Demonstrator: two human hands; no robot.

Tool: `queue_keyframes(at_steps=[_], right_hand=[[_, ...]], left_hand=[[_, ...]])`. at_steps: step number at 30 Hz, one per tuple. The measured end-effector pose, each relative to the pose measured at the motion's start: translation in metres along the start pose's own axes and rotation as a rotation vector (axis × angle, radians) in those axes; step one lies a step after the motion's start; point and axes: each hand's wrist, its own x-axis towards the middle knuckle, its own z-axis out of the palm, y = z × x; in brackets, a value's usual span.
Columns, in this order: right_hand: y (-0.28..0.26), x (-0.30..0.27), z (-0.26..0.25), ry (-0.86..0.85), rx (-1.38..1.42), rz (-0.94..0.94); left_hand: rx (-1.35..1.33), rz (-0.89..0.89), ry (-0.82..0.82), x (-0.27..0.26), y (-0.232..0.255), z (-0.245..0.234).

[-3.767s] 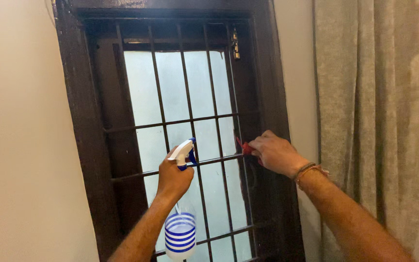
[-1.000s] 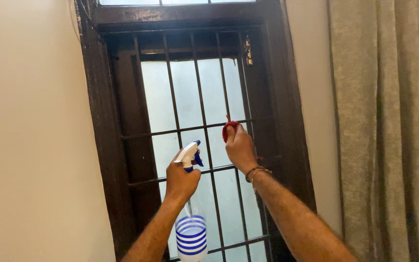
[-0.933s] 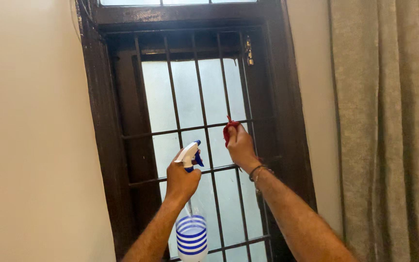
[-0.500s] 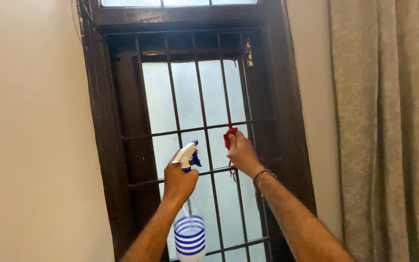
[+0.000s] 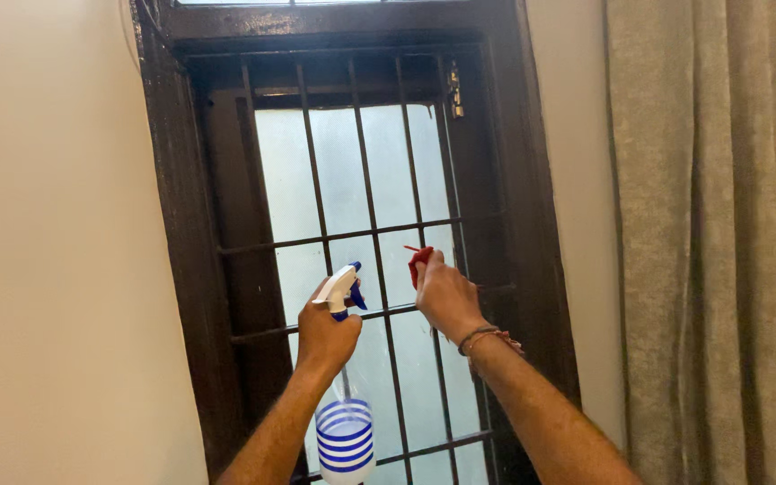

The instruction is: The person sprays a cleaning solution onto the dark wooden window frame and wipes it with a red cloth. The person works along the vertical and horizontal sections of the frame, repeatedly spraying and wiping to remove dirt.

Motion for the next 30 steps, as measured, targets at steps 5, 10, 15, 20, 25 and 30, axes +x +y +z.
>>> queue_keyframes(at_steps=[5,10,15,20,25,30], right_hand=[[0.000,-0.004,0.003,0.058,-0.046,-0.026],[0.000,-0.009,0.003,0.034,-0.139,-0.025],[0.009,-0.012,-0.003,-0.007,-0.223,-0.096],[0.006,-0.014,-0.006,-0.030,-0.232,-0.093],[0.004,-0.018,-0.001,-0.042,-0.303,-0.096],[0.006,-0.020,0.001,0.015,-0.264,-0.137]], left_hand=[[-0.026,-0.003,0.006,-0.002,-0.002,0.000],[0.043,-0.003,0.029,-0.006,0.000,-0.005],[0.047,0.068,0.081,-0.010,-0.004,-0.012],[0.020,0.086,0.132,-0.014,-0.005,-0.019],[0.036,0.044,0.140,-0.018,-0.007,-0.021],[0.070,0.047,0.147,-0.020,-0.004,-0.024]])
